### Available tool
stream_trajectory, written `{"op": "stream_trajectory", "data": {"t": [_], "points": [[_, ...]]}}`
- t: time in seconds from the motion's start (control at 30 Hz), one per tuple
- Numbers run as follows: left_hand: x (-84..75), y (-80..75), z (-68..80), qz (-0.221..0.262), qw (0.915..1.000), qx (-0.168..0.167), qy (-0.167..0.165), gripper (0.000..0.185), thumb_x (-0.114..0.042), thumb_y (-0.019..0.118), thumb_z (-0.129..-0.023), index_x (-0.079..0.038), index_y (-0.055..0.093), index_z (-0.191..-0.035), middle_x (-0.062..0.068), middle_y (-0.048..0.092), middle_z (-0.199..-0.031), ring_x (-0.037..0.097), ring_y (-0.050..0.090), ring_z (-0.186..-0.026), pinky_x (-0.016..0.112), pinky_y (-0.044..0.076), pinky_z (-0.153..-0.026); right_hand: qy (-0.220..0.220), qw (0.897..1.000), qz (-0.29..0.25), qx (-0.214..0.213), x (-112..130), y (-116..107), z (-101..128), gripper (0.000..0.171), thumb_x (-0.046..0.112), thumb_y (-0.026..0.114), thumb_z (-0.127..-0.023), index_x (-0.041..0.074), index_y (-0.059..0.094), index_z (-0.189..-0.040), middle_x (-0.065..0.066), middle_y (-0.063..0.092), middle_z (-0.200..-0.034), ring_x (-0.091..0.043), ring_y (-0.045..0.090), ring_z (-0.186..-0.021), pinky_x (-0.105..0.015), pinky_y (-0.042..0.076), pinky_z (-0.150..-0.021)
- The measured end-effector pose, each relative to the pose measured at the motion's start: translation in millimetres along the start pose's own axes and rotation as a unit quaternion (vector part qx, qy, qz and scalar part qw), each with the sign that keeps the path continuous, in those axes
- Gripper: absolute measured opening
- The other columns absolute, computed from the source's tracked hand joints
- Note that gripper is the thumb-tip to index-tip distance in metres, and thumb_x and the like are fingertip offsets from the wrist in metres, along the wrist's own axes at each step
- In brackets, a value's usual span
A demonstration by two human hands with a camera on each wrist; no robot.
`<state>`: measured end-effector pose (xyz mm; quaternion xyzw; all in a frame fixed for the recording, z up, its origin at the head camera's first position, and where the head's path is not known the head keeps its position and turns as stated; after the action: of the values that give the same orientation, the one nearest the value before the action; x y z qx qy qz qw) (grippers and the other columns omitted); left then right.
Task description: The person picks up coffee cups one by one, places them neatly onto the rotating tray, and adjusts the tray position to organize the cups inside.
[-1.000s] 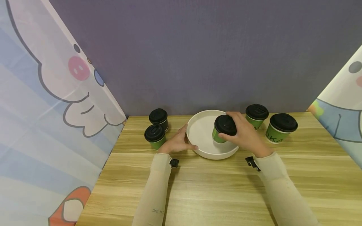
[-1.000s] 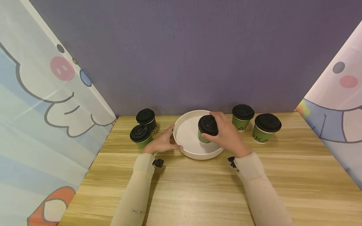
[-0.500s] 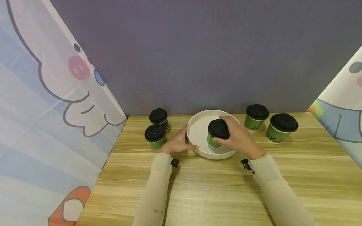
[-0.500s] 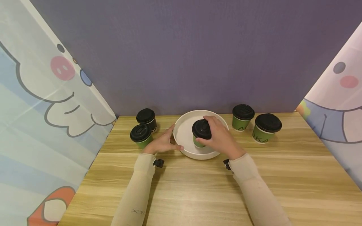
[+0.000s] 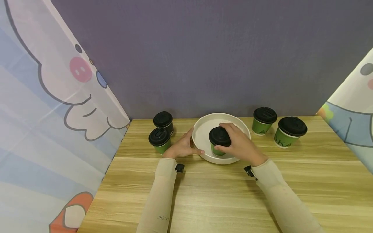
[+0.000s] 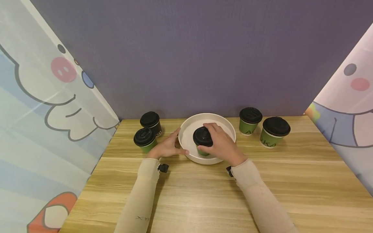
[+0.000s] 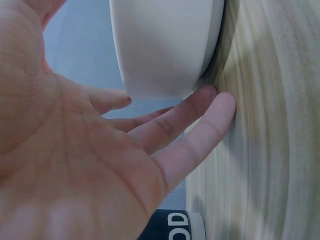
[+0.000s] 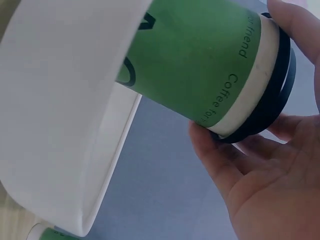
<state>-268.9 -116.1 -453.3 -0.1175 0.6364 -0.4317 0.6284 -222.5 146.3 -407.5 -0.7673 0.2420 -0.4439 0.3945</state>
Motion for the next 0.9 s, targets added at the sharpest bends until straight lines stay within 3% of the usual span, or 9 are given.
{"op": "stream_trajectory", "data": {"t": [0.4, 0.7, 0.9], "points": [[0.5, -1.5, 0.5, -0.008, 0.9999, 0.004, -0.007, 0.128, -0.057, 0.086, -0.076, -0.022, 0.002, -0.167, 0.014, 0.024, -0.169, 0.032, 0.027, -0.155, 0.055, 0.030, -0.122, -0.016, 1.000, 0.010, 0.016, 1.2, 0.9, 1.8, 0.084, 0.050, 0.071, -0.094, 0.006, 0.039, -0.157, -0.018, 0.044, -0.155, -0.041, 0.052, -0.135, -0.059, 0.046, -0.108], [3.4, -2.6, -0.4, 0.023, 0.9995, 0.007, 0.022, 0.124, -0.049, 0.086, -0.080, -0.019, 0.003, -0.167, 0.012, 0.019, -0.171, 0.029, 0.023, -0.157, 0.052, 0.027, -0.125, -0.009, 0.999, 0.008, 0.029, 1.3, -1.0, 2.5, 0.081, 0.051, 0.067, -0.096, 0.010, 0.036, -0.159, -0.015, 0.043, -0.156, -0.040, 0.062, -0.123, -0.058, 0.048, -0.105], [7.1, -2.7, -2.7, 0.043, 0.9983, 0.011, 0.037, 0.123, -0.044, 0.087, -0.081, -0.016, 0.002, -0.167, 0.013, 0.023, -0.170, 0.029, 0.034, -0.152, 0.051, 0.030, -0.124, -0.009, 1.000, -0.007, 0.026, -0.4, -6.2, 3.1, 0.076, 0.050, 0.065, -0.098, 0.012, 0.038, -0.158, -0.013, 0.043, -0.157, -0.039, 0.053, -0.135, -0.059, 0.045, -0.108]]}}
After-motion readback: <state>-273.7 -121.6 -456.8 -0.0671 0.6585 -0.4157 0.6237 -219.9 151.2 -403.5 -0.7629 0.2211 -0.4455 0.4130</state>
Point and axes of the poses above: each hand's wrist, its own z-axis away from the middle knuckle, its own y-axis out of the palm, x = y × z, the point moved 1 cm from there along -z, towards the middle knuckle
